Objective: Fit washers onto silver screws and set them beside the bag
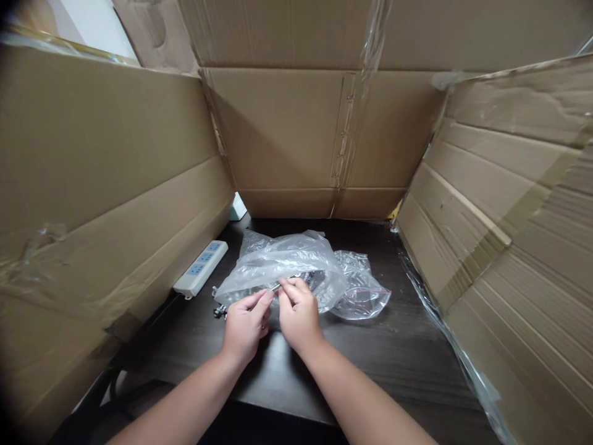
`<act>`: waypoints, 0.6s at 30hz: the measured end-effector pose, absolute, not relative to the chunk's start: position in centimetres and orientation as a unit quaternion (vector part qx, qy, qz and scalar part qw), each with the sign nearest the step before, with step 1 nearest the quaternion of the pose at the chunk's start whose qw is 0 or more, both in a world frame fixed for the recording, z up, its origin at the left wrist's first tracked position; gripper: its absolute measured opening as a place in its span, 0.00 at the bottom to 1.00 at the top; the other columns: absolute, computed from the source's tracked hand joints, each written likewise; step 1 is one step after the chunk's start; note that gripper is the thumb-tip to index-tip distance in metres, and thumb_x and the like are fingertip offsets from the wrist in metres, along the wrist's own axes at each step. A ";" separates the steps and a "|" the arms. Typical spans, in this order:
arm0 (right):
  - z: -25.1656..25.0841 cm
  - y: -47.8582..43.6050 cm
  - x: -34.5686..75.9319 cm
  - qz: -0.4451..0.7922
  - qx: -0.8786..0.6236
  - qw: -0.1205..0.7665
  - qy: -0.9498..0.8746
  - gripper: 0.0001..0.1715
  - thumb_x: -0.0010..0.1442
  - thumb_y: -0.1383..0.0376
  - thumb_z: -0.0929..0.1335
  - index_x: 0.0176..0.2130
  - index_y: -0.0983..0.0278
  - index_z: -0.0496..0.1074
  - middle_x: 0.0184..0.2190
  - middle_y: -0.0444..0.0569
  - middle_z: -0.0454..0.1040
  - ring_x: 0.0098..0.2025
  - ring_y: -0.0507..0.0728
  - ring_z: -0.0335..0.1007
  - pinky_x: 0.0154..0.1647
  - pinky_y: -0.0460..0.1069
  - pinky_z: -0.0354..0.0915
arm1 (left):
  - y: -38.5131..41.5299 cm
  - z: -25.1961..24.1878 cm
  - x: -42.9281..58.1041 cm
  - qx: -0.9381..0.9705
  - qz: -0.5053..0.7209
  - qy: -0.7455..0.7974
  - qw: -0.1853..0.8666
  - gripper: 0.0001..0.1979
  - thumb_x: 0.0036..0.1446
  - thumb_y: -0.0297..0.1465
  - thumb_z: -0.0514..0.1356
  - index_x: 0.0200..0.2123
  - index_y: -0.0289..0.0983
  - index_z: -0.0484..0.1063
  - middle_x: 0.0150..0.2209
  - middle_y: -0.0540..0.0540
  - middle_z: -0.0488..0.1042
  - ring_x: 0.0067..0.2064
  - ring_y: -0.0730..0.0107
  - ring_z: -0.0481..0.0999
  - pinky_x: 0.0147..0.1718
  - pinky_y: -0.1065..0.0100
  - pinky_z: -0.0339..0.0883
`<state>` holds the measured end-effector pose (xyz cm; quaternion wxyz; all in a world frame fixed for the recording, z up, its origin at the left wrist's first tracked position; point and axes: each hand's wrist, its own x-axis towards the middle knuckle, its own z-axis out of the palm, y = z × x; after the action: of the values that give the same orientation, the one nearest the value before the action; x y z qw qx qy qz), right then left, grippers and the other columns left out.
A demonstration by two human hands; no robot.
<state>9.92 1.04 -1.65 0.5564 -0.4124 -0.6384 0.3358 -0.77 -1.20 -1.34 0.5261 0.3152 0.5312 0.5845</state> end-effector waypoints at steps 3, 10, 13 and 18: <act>-1.8 0.8 9.7 0.259 -0.399 0.548 -0.688 0.17 0.62 0.68 0.61 0.44 0.63 0.76 0.35 0.52 0.69 0.37 0.56 0.69 0.41 0.50 0.68 | -1.0 -1.4 -1.0 0.290 0.590 0.498 0.566 0.17 0.41 0.40 0.69 0.25 0.33 0.72 0.14 0.58 0.56 0.14 0.84 0.51 0.10 0.78 0.42; -1.2 1.3 11.5 0.305 -0.321 0.471 -0.763 0.20 0.60 0.70 0.62 0.46 0.59 0.76 0.42 0.52 0.71 0.43 0.56 0.70 0.46 0.50 0.68 | -0.5 -1.6 -2.0 0.165 0.538 0.362 0.743 0.10 0.47 0.30 0.66 0.28 0.35 0.66 0.18 0.57 0.57 0.16 0.83 0.54 0.09 0.83 0.43; 0.3 3.5 13.3 0.370 -0.360 0.452 -0.727 0.15 0.55 0.70 0.64 0.34 0.62 0.80 0.43 0.50 0.75 0.46 0.57 0.72 0.48 0.51 0.67 | -0.8 -1.3 -2.1 0.140 0.507 0.325 0.786 0.10 0.50 0.32 0.65 0.31 0.34 0.67 0.18 0.58 0.54 0.16 0.84 0.53 0.08 0.83 0.43; 4.3 9.5 13.6 0.343 -0.454 0.391 -0.723 0.15 0.57 0.67 0.64 0.42 0.64 0.76 0.37 0.48 0.78 0.41 0.57 0.74 0.47 0.52 0.67 | -1.1 -0.9 -2.1 0.157 0.469 0.312 0.811 0.11 0.51 0.32 0.65 0.30 0.32 0.68 0.18 0.57 0.53 0.17 0.85 0.52 0.08 0.84 0.42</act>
<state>13.59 9.50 4.35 0.3914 -0.4543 -0.7231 0.3428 -2.08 -1.08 -0.86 0.8112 0.1566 0.3116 0.4694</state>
